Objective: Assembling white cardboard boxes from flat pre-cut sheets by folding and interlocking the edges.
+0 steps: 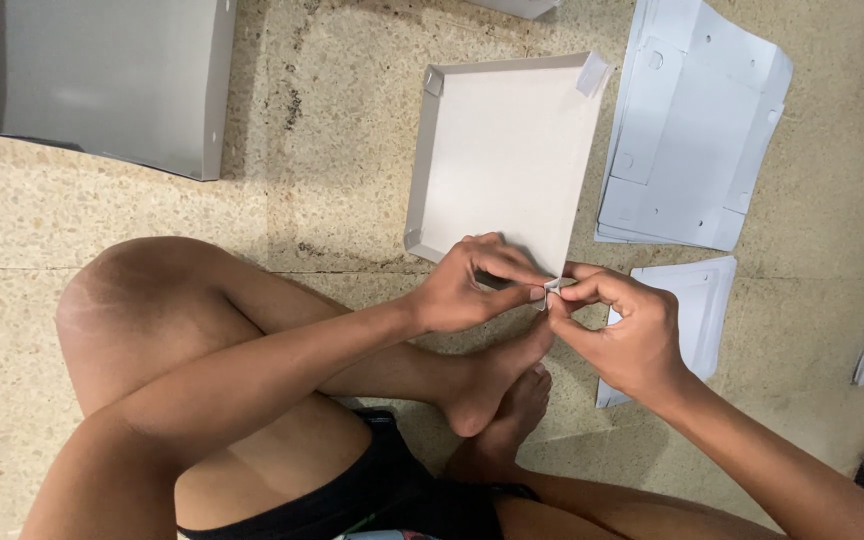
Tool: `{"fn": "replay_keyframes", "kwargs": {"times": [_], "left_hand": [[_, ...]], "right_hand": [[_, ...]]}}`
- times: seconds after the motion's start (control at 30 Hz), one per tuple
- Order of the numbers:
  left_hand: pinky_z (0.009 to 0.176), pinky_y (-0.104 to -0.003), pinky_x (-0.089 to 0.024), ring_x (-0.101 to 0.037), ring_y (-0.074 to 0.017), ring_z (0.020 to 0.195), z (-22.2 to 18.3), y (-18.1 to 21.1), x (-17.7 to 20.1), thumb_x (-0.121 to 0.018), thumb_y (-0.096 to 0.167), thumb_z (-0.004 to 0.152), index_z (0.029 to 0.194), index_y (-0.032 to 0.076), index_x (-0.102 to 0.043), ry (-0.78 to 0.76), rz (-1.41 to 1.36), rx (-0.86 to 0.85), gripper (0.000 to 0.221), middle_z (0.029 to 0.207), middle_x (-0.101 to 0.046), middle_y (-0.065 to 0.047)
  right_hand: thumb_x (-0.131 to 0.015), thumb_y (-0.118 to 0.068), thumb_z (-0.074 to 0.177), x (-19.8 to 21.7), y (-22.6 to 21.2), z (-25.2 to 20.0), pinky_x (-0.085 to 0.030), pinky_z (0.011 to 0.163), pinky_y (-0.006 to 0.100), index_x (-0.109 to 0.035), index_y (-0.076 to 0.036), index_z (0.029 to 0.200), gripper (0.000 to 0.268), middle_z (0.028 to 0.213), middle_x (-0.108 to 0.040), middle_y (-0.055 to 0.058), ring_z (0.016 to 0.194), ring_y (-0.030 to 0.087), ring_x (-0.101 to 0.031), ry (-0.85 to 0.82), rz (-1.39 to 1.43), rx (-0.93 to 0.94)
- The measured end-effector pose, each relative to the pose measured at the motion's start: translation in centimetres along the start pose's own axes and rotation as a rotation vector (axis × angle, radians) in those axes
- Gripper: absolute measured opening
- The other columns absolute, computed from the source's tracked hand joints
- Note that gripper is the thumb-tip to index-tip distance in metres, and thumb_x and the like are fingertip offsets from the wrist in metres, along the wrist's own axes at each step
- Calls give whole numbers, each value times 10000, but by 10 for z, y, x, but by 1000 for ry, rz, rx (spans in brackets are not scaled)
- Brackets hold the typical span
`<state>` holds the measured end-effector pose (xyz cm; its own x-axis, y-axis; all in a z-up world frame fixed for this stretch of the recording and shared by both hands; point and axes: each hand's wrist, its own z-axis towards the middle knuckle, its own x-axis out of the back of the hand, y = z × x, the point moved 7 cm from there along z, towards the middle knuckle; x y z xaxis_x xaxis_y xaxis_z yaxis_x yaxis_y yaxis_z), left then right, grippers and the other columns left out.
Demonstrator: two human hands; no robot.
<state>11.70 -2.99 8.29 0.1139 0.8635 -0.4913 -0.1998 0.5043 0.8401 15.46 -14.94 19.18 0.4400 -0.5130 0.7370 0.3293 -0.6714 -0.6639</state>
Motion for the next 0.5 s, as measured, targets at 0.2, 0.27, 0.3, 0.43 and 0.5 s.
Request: {"fn": "replay_keyframes", "kwargs": {"times": [0.2, 0.27, 0.3, 0.43, 0.5], "left_hand": [[789, -304, -379, -635, -112, 731, -4, -1, 0, -776, 92, 875, 1026, 216, -788, 17, 33, -3, 195, 901, -785, -4], [810, -301, -387, -654, -115, 735, -4, -1, 0, -760, 68, 876, 1030, 204, -786, 20, 6, 1, 207, 880, -787, 2], [810, -301, -387, -654, -115, 735, -4, 0, 0, -760, 68, 876, 1030, 204, -786, 20, 6, 1, 207, 880, -787, 2], [802, -296, -392, -628, -110, 727, -5, 1, 0, -721, 45, 892, 1031, 182, -786, 58, -24, 19, 206, 852, -781, -9], [788, -283, -390, -611, -88, 723, -4, 2, -1, -701, 48, 909, 1034, 179, -789, 82, -35, 28, 202, 839, -777, -1]], "right_hand": [[-808, 34, 767, -1, -6, 0, -569, 597, 348, -700, 36, 754, 108, 916, -767, 204, 624, 263, -755, -19, -84, 21], [-813, 23, 762, -2, -3, -2, -575, 590, 330, -708, 21, 762, 105, 951, -770, 199, 634, 257, -756, -30, -94, 67], [-813, 23, 762, -2, -3, -3, -575, 590, 330, -708, 21, 762, 105, 951, -770, 199, 634, 257, -756, -29, -93, 66], [-788, 41, 810, -4, -17, -4, -601, 612, 353, -728, 45, 836, 65, 1075, -746, 256, 726, 310, -764, -17, -99, 158], [-769, 44, 835, -5, -27, -3, -614, 610, 360, -741, 45, 865, 41, 1120, -732, 275, 745, 325, -761, -13, -104, 202]]}}
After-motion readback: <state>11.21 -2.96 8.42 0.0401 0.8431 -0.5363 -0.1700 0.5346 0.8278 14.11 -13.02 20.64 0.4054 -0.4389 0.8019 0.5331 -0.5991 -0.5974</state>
